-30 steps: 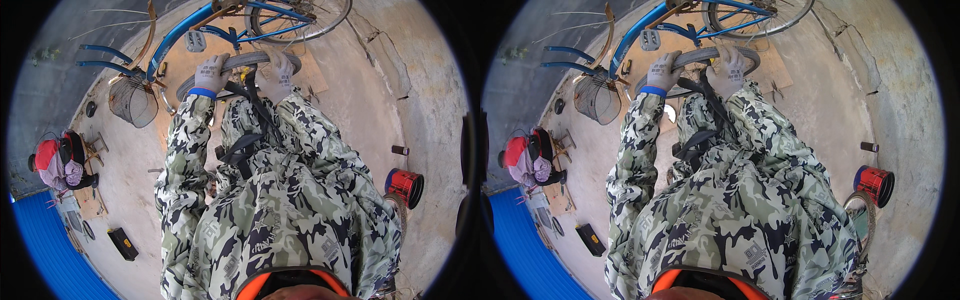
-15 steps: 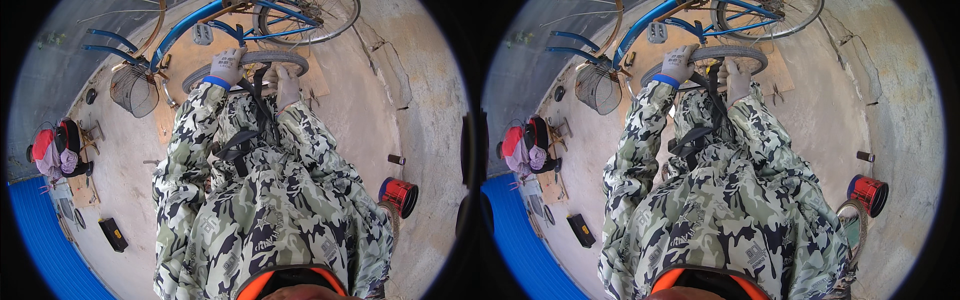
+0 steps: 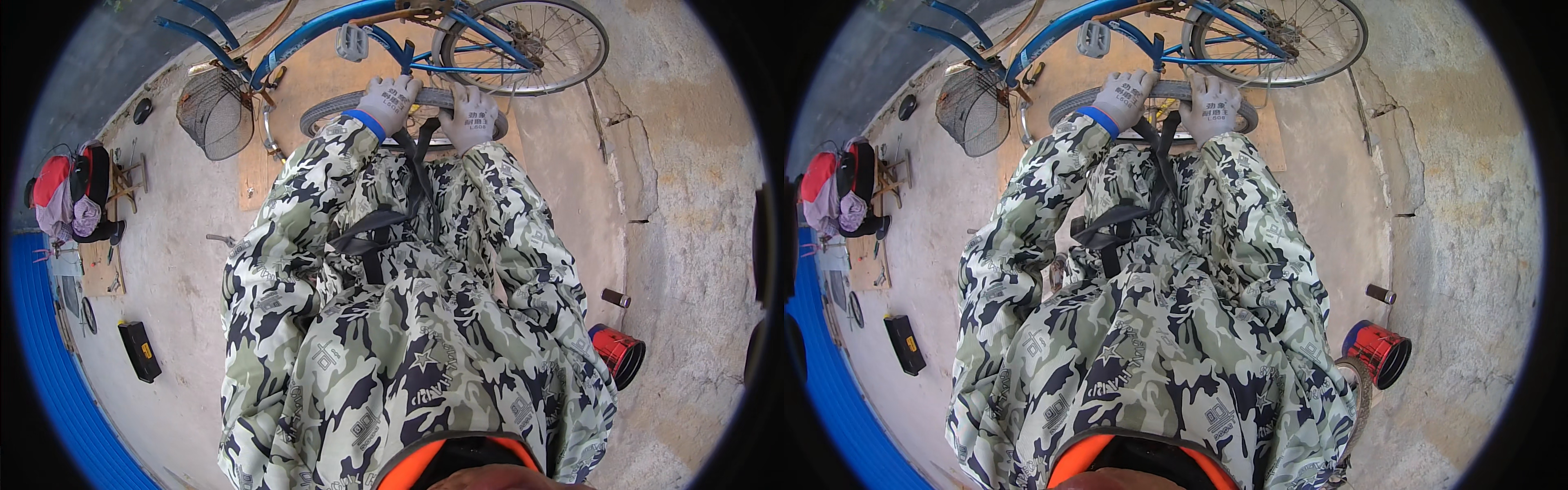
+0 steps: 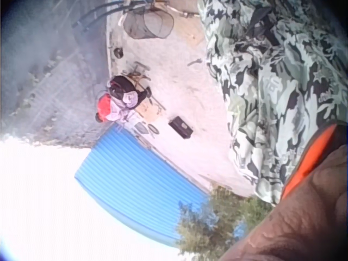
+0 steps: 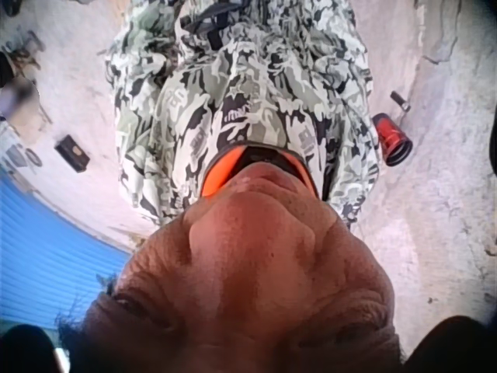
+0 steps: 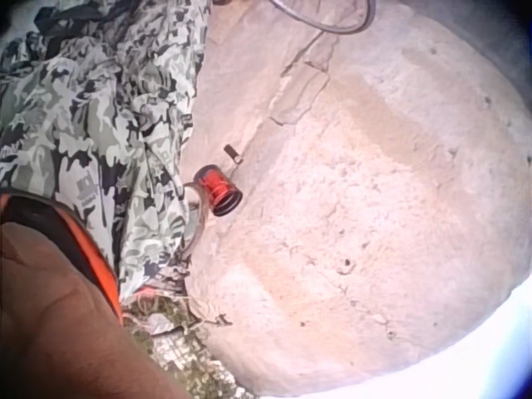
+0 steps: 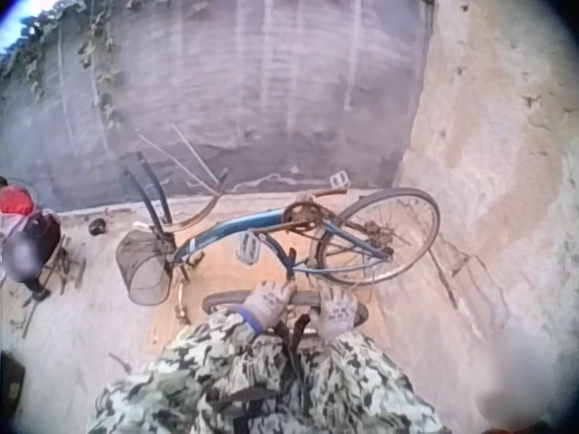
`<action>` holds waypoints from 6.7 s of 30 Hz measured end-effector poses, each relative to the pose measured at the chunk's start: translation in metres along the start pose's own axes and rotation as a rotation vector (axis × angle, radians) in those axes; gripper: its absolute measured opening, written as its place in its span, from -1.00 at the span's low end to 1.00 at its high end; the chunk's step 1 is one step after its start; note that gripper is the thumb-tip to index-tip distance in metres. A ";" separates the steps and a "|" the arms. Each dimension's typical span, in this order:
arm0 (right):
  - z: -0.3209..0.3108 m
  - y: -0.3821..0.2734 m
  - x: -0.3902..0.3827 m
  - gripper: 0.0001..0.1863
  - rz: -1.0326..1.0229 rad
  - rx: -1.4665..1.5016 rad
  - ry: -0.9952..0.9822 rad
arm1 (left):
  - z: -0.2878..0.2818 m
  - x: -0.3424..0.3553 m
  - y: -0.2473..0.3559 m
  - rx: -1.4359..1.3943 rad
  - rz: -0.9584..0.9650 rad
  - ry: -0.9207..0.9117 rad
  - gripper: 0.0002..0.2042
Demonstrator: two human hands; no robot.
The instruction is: The person removes the tire from a bicycle wheel rim by hand, then inspects the tire and rim. The person then reassembles the tire onto the rim by hand.
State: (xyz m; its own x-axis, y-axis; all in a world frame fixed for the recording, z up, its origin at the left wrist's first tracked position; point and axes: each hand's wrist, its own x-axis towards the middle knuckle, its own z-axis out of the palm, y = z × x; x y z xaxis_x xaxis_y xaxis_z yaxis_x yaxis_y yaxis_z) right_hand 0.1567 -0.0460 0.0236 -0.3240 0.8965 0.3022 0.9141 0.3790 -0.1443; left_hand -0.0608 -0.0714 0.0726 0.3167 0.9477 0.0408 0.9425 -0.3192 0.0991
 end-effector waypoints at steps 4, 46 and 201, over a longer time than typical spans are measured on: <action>-0.006 -0.002 0.011 -0.19 -0.072 -0.042 -0.097 | -0.006 -0.004 -0.009 0.042 -0.004 -0.048 -0.41; -0.022 -0.008 0.015 -0.17 -0.324 0.210 -0.420 | 0.008 0.005 0.004 -0.118 -0.105 -0.281 -0.44; -0.170 0.005 -0.131 -0.49 1.270 2.157 0.397 | -0.242 0.118 0.092 0.108 0.469 0.585 -0.26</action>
State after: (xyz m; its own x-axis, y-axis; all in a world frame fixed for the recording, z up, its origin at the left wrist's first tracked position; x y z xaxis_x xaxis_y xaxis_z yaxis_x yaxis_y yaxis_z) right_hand 0.2453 -0.2005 0.1430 0.1547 0.8044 -0.5736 -0.8490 -0.1886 -0.4935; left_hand 0.0374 0.0090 0.3276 0.6066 0.5450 0.5788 0.7380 -0.6567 -0.1551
